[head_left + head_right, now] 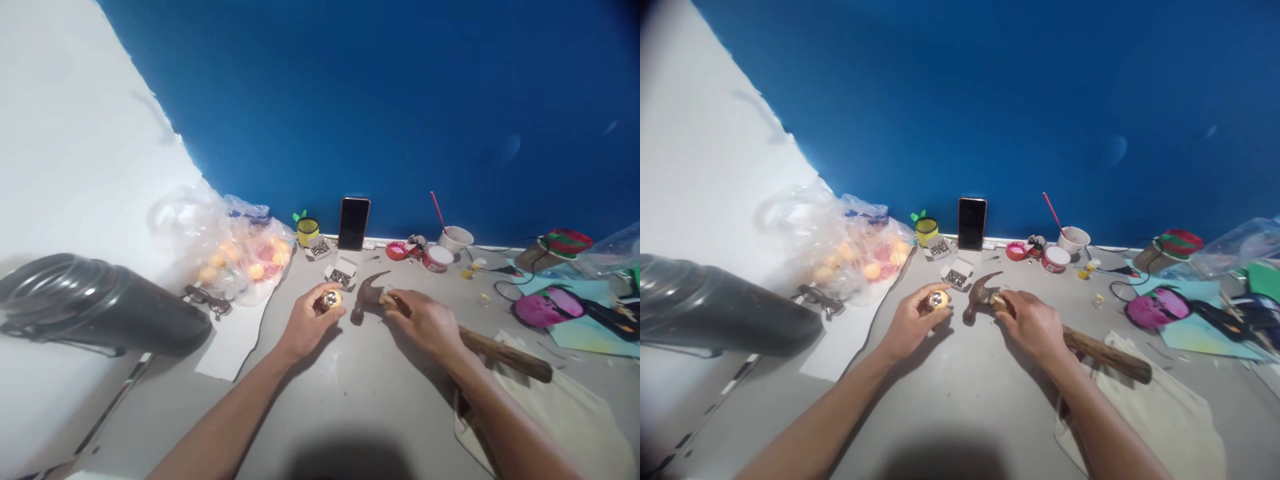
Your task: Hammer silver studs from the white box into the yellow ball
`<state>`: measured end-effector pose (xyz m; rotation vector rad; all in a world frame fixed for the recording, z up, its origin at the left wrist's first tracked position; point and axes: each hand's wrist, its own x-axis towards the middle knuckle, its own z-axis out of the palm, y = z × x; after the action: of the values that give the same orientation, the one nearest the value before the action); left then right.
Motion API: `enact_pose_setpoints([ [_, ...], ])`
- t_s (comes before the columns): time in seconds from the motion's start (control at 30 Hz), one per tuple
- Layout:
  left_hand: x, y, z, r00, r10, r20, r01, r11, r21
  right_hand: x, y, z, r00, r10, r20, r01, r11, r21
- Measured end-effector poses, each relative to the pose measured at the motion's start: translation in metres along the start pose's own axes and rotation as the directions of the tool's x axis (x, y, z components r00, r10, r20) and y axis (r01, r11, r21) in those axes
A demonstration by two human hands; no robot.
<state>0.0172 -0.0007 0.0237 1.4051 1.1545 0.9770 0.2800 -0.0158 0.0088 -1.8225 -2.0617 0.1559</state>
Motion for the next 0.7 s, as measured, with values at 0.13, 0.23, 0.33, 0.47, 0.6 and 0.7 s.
enact_pose_setpoints([
  [0.13,-0.001,-0.001,0.001,1.0,-0.016,0.024,0.017,1.0,-0.017,-0.001,-0.01,-0.002,0.985,-0.057,0.16,0.055,0.998,0.019],
  [0.23,-0.002,0.0,0.002,0.999,0.002,0.032,-0.001,1.0,-0.022,-0.002,-0.017,-0.002,0.972,-0.075,0.223,0.074,0.997,0.014],
  [0.33,-0.003,0.005,0.003,0.999,0.014,0.03,-0.013,0.999,-0.035,-0.002,-0.019,0.001,0.964,-0.08,0.255,0.092,0.995,-0.035],
  [0.47,-0.004,0.009,0.002,0.999,0.0,0.048,0.002,0.999,-0.036,-0.002,-0.018,0.009,0.966,-0.118,0.23,0.148,0.982,-0.119],
  [0.6,-0.005,0.003,0.003,0.997,-0.018,0.078,0.021,0.999,-0.033,-0.002,-0.017,0.017,0.967,-0.191,0.167,0.221,0.958,-0.183],
  [0.7,-0.005,0.0,0.005,0.994,-0.021,0.106,0.027,0.998,-0.064,-0.002,-0.014,0.023,0.961,-0.251,0.116,0.27,0.941,-0.204],
])
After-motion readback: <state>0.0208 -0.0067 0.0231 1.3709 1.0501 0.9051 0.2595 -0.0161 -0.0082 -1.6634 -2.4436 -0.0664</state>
